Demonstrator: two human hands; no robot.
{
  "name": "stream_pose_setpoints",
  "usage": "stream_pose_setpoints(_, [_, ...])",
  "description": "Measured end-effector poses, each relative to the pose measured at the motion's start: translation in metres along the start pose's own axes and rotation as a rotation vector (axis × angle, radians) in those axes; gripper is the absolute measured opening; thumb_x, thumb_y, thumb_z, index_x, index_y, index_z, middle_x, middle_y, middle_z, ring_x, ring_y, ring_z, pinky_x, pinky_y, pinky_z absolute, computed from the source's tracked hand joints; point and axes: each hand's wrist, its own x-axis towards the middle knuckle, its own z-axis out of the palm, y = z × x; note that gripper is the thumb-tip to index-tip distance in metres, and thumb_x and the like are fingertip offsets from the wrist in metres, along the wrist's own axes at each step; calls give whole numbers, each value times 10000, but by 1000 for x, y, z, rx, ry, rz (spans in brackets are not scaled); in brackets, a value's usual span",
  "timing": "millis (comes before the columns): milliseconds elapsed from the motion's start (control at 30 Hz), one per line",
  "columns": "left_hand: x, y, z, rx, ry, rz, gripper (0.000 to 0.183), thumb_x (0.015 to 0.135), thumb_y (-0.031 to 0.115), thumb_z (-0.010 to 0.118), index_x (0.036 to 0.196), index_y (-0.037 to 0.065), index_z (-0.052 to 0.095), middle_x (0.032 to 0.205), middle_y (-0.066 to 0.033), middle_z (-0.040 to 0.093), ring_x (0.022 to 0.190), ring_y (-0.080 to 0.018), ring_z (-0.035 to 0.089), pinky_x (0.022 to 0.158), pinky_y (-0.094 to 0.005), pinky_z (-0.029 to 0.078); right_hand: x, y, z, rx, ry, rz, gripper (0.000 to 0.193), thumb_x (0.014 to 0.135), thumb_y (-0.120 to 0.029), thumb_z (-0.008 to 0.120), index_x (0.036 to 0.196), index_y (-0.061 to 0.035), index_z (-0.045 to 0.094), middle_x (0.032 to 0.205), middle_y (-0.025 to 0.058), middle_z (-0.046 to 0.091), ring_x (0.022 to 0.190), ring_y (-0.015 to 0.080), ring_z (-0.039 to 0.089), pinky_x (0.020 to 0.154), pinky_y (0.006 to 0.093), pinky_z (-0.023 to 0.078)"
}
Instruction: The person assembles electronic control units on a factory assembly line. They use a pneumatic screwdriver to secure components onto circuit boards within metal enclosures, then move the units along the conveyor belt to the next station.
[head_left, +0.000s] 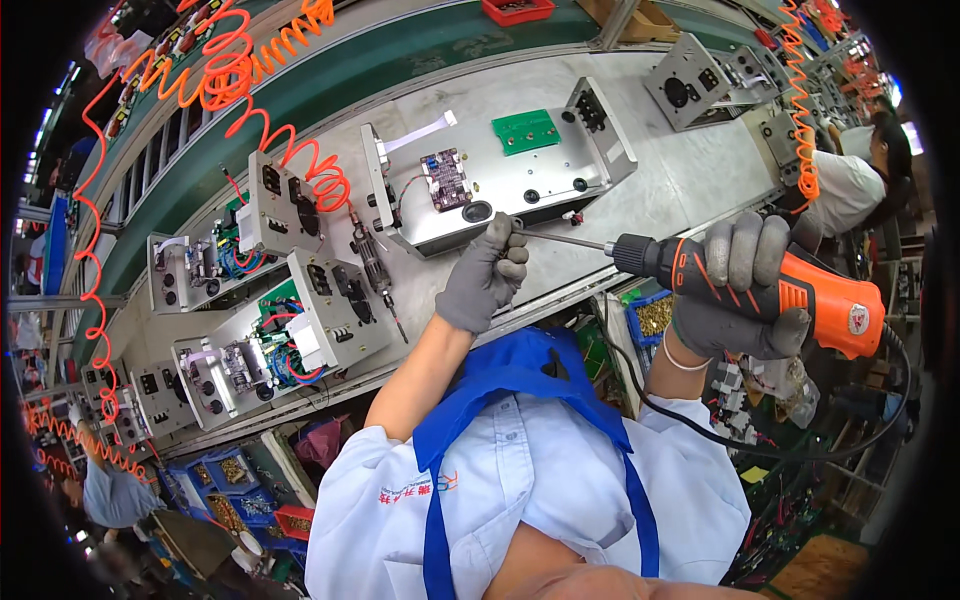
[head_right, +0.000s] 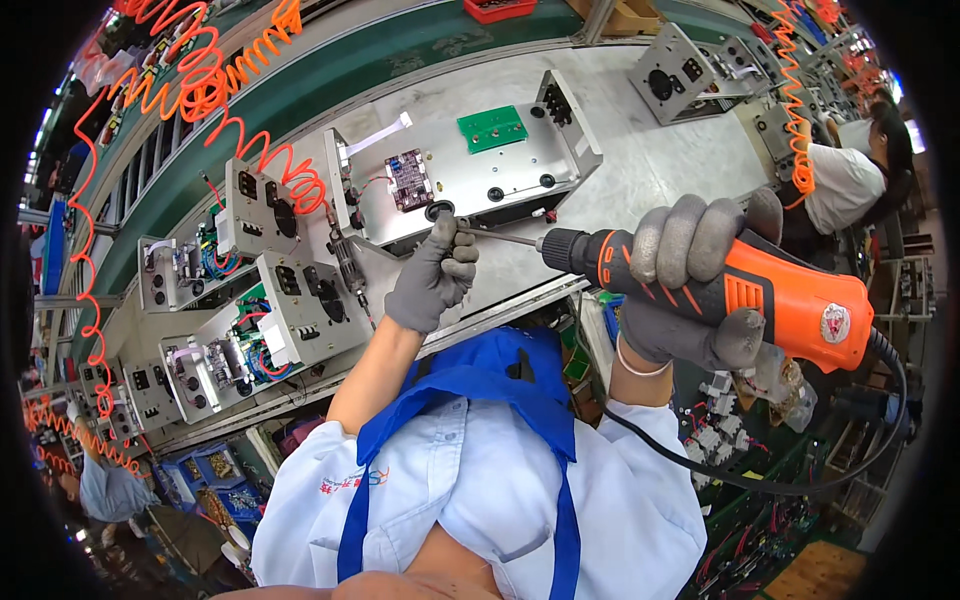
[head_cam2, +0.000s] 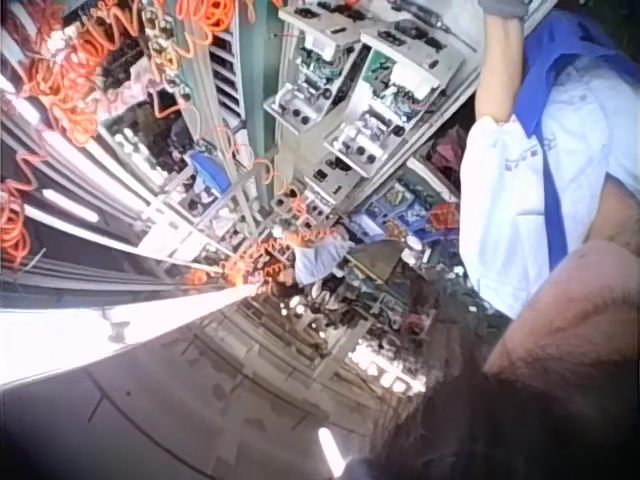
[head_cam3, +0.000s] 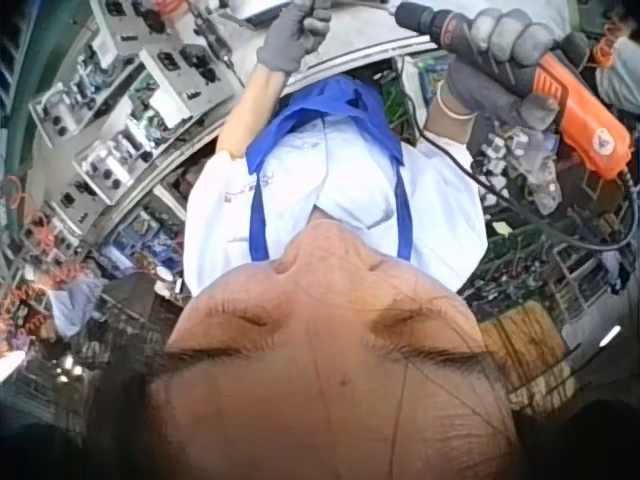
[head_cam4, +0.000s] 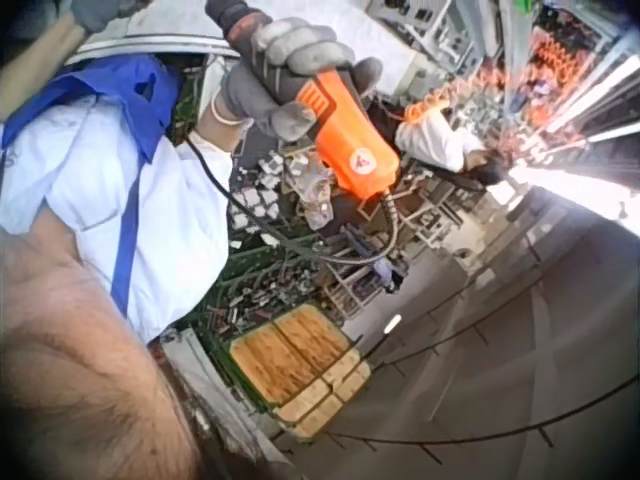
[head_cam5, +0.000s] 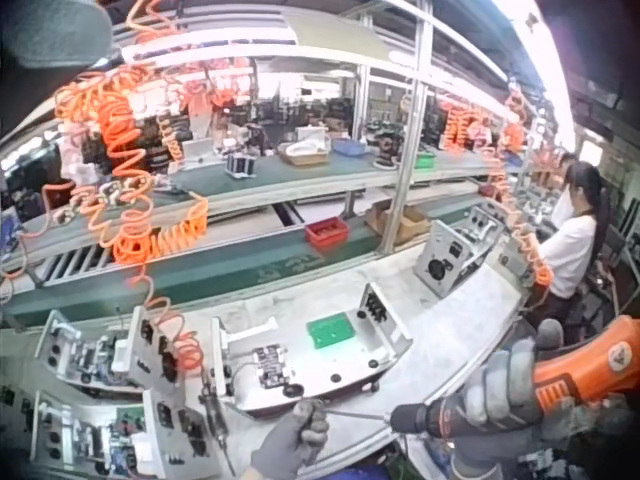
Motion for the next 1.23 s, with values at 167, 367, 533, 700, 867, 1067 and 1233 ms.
stream_pose_setpoints(167, [36,5,7,-121,41,-23,197,914,208,654,941,48,542,732,44,394,614,-49,357,435,-126,339,30,10,-31,52,-2,30,757,821,-302,677,1423,11,342,734,-6,391,594,90,404,552,264,411])
stream_pose_setpoints(367, [79,9,21,-152,-10,-32,195,929,208,632,971,49,527,746,41,383,617,-41,335,460,-115,354,62,23,-79,89,-5,52,763,817,-304,681,1424,13,345,735,-14,389,598,80,400,552,250,403])
stream_pose_setpoints(533, [111,16,46,339,381,-45,615,879,502,622,1203,-9,512,865,-10,522,642,-51,436,476,-167,397,91,47,-112,67,-67,102,740,824,-325,635,1418,13,352,750,-3,384,666,117,415,600,284,398])
stream_pose_setpoints(700, [152,33,23,1423,496,534,362,868,324,665,1069,23,664,955,-83,668,821,-181,635,746,-292,502,111,98,-133,-293,49,202,602,823,-228,571,1347,14,403,872,60,521,726,162,504,675,352,474])
stream_pose_setpoints(867, [184,53,20,2148,656,519,294,818,267,670,1068,112,684,1035,-145,667,937,-317,640,809,-398,501,121,127,-146,-315,-45,247,519,803,-43,542,1299,43,415,845,70,565,708,160,575,682,356,545])
stream_pose_setpoints(1067, [190,59,0,2127,574,534,202,840,255,625,1005,160,692,975,-98,660,869,-298,643,754,-419,497,119,141,-142,-232,-39,291,532,842,-20,579,1327,42,370,824,80,568,679,143,565,613,320,527])
stream_pose_setpoints(1233, [190,56,-5,2078,567,607,175,834,242,629,967,156,702,923,-95,664,832,-293,648,730,-411,499,123,149,-134,-689,219,295,423,806,13,642,1208,31,513,833,71,623,625,115,582,555,229,488])
